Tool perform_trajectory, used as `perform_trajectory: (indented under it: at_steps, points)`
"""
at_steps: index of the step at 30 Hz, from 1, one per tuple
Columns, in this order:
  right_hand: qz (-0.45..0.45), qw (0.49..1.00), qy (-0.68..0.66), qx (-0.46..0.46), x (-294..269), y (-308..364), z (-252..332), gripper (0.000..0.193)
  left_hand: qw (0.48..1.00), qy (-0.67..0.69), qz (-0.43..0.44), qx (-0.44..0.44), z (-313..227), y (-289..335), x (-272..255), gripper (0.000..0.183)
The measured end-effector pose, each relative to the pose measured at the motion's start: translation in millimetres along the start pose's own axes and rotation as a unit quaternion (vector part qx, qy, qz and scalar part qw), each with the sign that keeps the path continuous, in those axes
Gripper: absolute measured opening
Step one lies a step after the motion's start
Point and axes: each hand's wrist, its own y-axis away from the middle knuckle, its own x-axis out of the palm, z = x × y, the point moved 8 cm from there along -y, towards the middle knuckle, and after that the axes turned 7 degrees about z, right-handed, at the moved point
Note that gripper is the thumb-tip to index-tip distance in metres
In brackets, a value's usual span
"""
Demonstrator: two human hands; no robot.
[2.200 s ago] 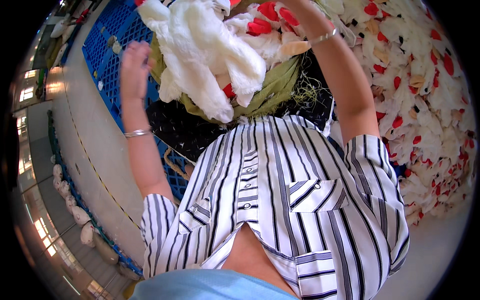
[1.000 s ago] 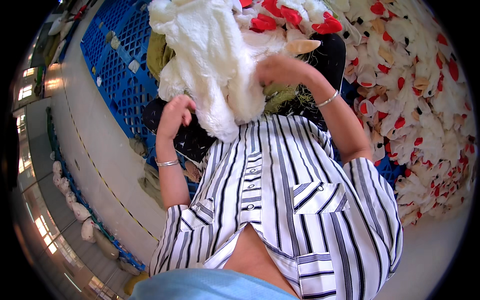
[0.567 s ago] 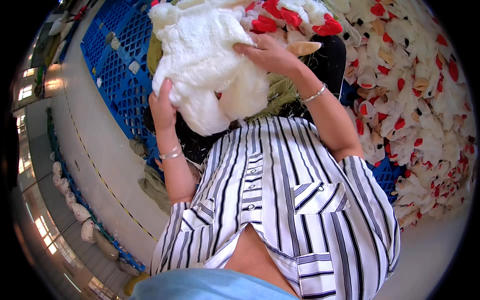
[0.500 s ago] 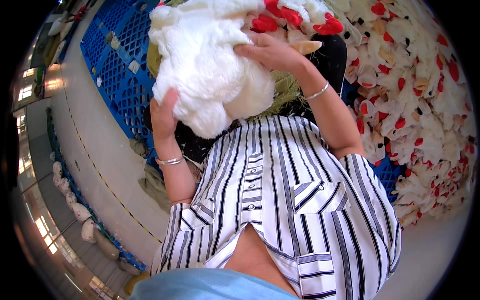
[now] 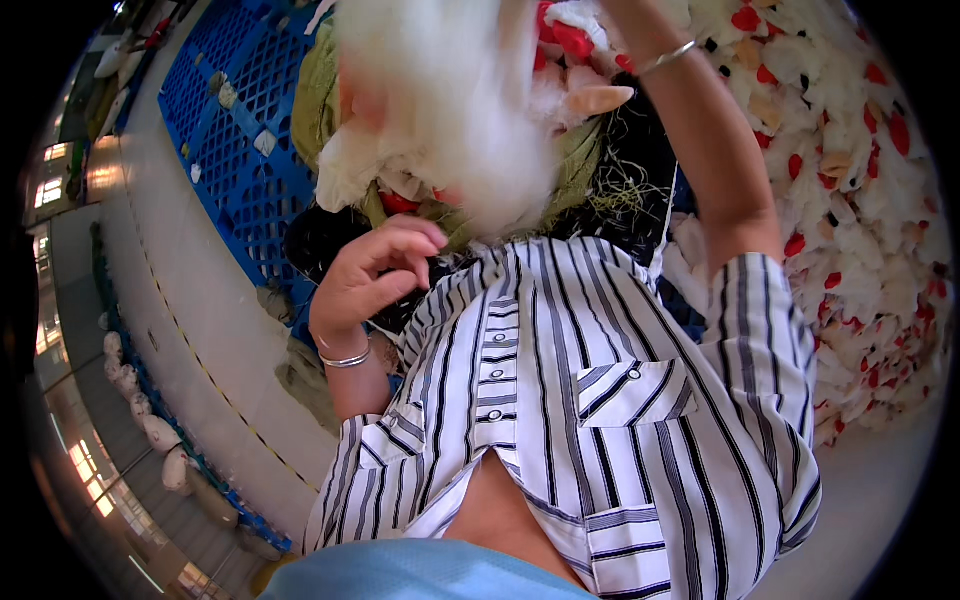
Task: The person assembles white stuffed animal toys by hand, attaching red fabric pieces to the paws and adjusting the plush bodies. The person repeatedly picks up a toy, manipulates the red fabric into the paw openings, and places the finished unit into a blue crate.
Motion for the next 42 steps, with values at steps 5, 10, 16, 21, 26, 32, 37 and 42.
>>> perform_trajectory:
  at_steps: [5, 10, 16, 21, 26, 32, 37, 42]
  points:
    - [-0.192, 0.883, -0.291, -0.313, -141, 12, 55, 0.032, 0.998, 0.064, -0.015, 0.014, 28, 4, -3, 0.021]
    - [-0.056, 0.996, -0.04, 0.056, 36, -5, -50, 0.041, 0.997, 0.05, 0.006, -0.057, 63, -24, -15, 0.037]
    - [0.015, 0.986, -0.028, 0.165, 112, -38, -116, 0.065, 0.981, -0.006, -0.15, -0.123, 74, -78, -138, 0.074]
    - [0.024, 0.985, 0.013, 0.17, 122, -60, -93, 0.066, 0.972, 0.013, -0.183, -0.148, 57, -99, -184, 0.051]
    - [0.021, 0.986, 0.114, 0.121, 119, -65, -95, 0.058, 0.98, -0.083, -0.1, -0.152, 41, -106, -137, 0.057]
    - [0.014, 0.975, 0.176, 0.139, 129, -75, -99, 0.054, 0.983, -0.054, -0.028, -0.175, 43, -93, -83, 0.073]
    - [-0.072, 0.933, 0.345, 0.074, 129, -82, -86, 0.062, 0.983, -0.016, 0.024, -0.18, 49, -91, -65, 0.074]
    - [0.065, 0.91, 0.376, 0.16, 155, -81, -82, 0.06, 0.987, 0.029, -0.015, -0.158, 63, -83, -69, 0.063]
